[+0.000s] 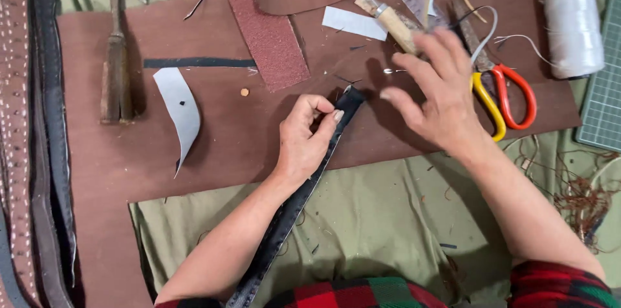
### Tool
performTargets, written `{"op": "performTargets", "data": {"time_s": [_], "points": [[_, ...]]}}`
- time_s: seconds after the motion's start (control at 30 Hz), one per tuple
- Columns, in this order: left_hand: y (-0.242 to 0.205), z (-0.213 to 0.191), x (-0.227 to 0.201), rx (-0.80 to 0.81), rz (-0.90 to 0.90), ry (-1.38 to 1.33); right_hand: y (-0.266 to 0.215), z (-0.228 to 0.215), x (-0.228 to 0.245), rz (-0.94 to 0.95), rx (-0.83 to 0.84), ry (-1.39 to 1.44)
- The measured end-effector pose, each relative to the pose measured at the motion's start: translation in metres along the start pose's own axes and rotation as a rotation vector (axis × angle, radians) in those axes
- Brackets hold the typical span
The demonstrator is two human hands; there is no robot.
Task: Cutting leather strips and assembling keepers onto belts at a workshop station
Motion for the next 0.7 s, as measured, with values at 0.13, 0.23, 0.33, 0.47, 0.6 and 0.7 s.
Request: {"op": "performTargets", "data": {"time_s": [0.13,0.23,0.33,0.47,0.6,0.7], "points": [[0.001,0.002,0.014,0.003,-0.007,-0.054,-0.014,0.004,0.032,0.063,-0.155,0.034],[0.002,0.003,0.019,0.007,0.007,-0.121,-0.015,0.023,0.047,0.325,-0.086,0.697],[0.001,0.001,0.017,0.009,-0.011,-0.141,-0.012,0.046,0.046,0.587,0.081,1.148],[0.000,0.002,0.015,0.016,0.005,-0.121,-0.009,0.056,0.044,0.651,0.030,1.432],[0.000,0.003,0.012,0.024,0.011,-0.036,-0.014,0.070,0.040,0.658,-0.020,1.451],[-0.003,0.004,0.005,0.002,0.017,0.064,-0.012,0.068,0.038,0.706,-0.013,1.414]]}}
Point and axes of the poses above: each hand's wrist, its own y-axis towards the middle knuckle, its own z-axis out of the palm, x = y × z, the point moved 1 cm from there along y, towards the middle knuckle, and after that the axes turned 14 degrees about x, right-handed, at the moved point
